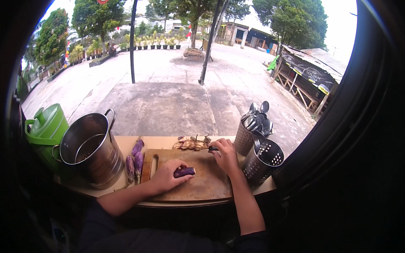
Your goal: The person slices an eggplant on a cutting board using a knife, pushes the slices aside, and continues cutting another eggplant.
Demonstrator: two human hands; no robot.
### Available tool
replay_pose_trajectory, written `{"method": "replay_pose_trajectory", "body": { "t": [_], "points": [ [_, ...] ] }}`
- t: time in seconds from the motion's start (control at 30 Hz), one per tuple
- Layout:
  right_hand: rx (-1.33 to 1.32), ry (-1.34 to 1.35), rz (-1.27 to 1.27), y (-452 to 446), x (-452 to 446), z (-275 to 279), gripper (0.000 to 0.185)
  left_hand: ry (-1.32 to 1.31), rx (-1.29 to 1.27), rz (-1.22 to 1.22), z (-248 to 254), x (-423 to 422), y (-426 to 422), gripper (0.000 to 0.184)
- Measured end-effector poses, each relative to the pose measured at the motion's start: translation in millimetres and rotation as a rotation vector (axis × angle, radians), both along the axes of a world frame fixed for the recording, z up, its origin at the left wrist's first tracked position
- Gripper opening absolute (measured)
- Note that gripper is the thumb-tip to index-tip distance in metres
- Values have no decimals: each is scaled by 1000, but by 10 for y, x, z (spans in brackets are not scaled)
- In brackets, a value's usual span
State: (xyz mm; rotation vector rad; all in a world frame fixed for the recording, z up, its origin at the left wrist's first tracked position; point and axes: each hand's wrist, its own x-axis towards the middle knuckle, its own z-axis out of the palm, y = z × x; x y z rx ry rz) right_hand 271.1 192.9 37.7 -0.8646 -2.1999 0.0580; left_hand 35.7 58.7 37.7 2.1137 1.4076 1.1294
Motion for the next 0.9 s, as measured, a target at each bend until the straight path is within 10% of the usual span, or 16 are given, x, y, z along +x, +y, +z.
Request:
{"method": "replay_pose_trajectory", "body": {
  "t": [0.17, 0.47, 0.9],
  "points": [
    [85, 112, -30, -422, -19, 241, 22, 8, -37, 8, 27, -11, -4, 41],
    [-582, 172, -198, -1810, 70, 321, 41, 101, -20, 51, -53, 54, -55, 39],
    [-526, 253, -164, -2114, 62, 106, 41, 174, -41, 118, -38, 25, -19, 38]
  ]
}}
